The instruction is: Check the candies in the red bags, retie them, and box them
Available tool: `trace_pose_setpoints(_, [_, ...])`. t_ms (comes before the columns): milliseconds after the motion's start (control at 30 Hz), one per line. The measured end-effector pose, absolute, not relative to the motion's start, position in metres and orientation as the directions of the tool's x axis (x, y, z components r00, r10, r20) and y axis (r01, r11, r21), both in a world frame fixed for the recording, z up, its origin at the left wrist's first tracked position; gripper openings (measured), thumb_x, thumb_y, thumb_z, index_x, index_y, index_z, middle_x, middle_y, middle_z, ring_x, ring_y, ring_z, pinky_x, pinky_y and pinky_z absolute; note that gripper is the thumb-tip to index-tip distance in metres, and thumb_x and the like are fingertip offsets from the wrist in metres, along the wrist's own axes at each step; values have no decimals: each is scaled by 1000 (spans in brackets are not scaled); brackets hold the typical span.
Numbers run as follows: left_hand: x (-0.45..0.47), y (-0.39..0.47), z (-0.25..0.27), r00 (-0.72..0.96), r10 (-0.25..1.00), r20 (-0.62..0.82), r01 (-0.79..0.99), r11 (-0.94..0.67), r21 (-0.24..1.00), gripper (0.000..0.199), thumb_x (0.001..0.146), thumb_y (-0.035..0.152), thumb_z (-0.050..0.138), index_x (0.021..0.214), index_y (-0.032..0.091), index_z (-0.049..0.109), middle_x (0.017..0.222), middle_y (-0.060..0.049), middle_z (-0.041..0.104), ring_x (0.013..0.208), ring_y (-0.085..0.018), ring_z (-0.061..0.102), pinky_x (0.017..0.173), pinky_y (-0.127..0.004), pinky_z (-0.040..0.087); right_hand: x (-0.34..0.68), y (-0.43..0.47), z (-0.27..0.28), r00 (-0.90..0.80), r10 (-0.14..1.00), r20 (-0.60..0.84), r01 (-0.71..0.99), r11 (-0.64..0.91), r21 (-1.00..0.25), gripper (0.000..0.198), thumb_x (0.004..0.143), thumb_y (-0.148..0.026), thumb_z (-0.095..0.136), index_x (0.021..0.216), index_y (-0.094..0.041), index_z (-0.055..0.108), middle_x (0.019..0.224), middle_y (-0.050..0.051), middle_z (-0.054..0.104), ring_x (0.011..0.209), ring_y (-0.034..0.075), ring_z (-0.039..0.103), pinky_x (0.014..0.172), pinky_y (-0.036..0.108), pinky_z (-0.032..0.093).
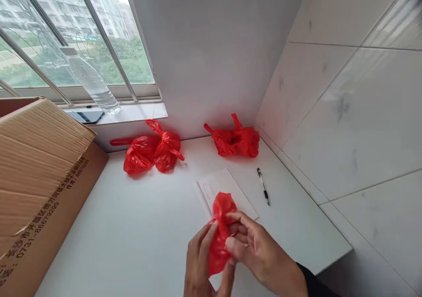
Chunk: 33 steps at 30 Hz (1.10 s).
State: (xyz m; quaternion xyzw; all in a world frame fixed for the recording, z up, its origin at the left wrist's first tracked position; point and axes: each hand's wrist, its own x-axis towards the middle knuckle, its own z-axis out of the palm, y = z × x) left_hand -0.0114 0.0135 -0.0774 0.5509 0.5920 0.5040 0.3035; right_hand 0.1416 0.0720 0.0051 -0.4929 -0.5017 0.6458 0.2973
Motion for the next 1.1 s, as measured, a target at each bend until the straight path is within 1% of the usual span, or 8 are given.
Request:
trace_pose_setpoints(167, [-22,-4,-73,-120,981,-150,152,167,974,29,99,42,54,121,31,69,128,-10,66,113,-30,64,83,-40,60,161,46,-1,-285,946,-156,487,3,-873,36,100,-34,53,134,-27,61,119,8,67,113,25,63,95,41,56])
trace_pose_setpoints(267, [-31,-7,-63,36,991,-127,118,122,985,28,98,41,55,118,29,72,125,-11,66,110,-29,64,81,-37,59,169,49,-13,-401,914,56,573,298,-764,52,95,-24,58,146,-30,51,143,8,55,136,28,46,113,50,43])
trace_pose_setpoints(333, [-34,-11,-57,106,988,-113,123,100,987,28,99,41,54,116,29,73,123,-11,67,106,-28,65,78,-34,58,172,50,-16,-473,877,86,548,369,-751,39,96,-22,57,135,-28,60,129,6,64,126,26,55,120,54,33])
trace_pose_setpoints(467, [-40,-21,-57,6,985,-170,134,167,977,31,100,42,53,120,29,72,118,-9,68,100,-25,64,79,-31,56,183,46,-8,-430,902,-17,517,231,-824,19,102,-24,47,97,-25,66,87,1,68,84,19,63,103,44,48])
trace_pose_setpoints(567, [-40,-25,-57,-66,973,-220,100,226,969,34,99,47,53,119,26,72,106,-8,70,87,-23,62,74,-31,55,190,42,-2,-427,898,-106,501,138,-855,18,102,-33,49,106,-25,64,91,2,68,83,19,62,78,33,52])
trace_pose_setpoints(767, [-30,-20,-49,-136,950,-280,68,291,954,41,94,56,57,100,20,75,84,-6,68,67,-20,55,62,-31,52,186,35,-13,-520,852,-69,525,255,-812,44,90,-36,67,131,-26,56,99,4,67,90,23,60,85,37,51])
trace_pose_setpoints(967, [-45,-19,-61,-376,817,-437,-23,463,886,54,88,65,60,117,19,68,108,-10,70,94,-29,66,73,-35,57,209,40,-5,-330,921,-206,537,4,-843,27,97,-26,50,117,-25,69,84,1,64,73,17,55,70,30,46])
trace_pose_setpoints(1100, [-24,-31,-53,-541,840,-43,284,231,931,56,90,50,63,142,32,51,140,-9,56,127,-33,55,103,-47,50,214,40,-5,-295,924,-244,471,-82,-878,30,100,-30,48,119,-24,70,86,1,68,73,17,54,69,30,44])
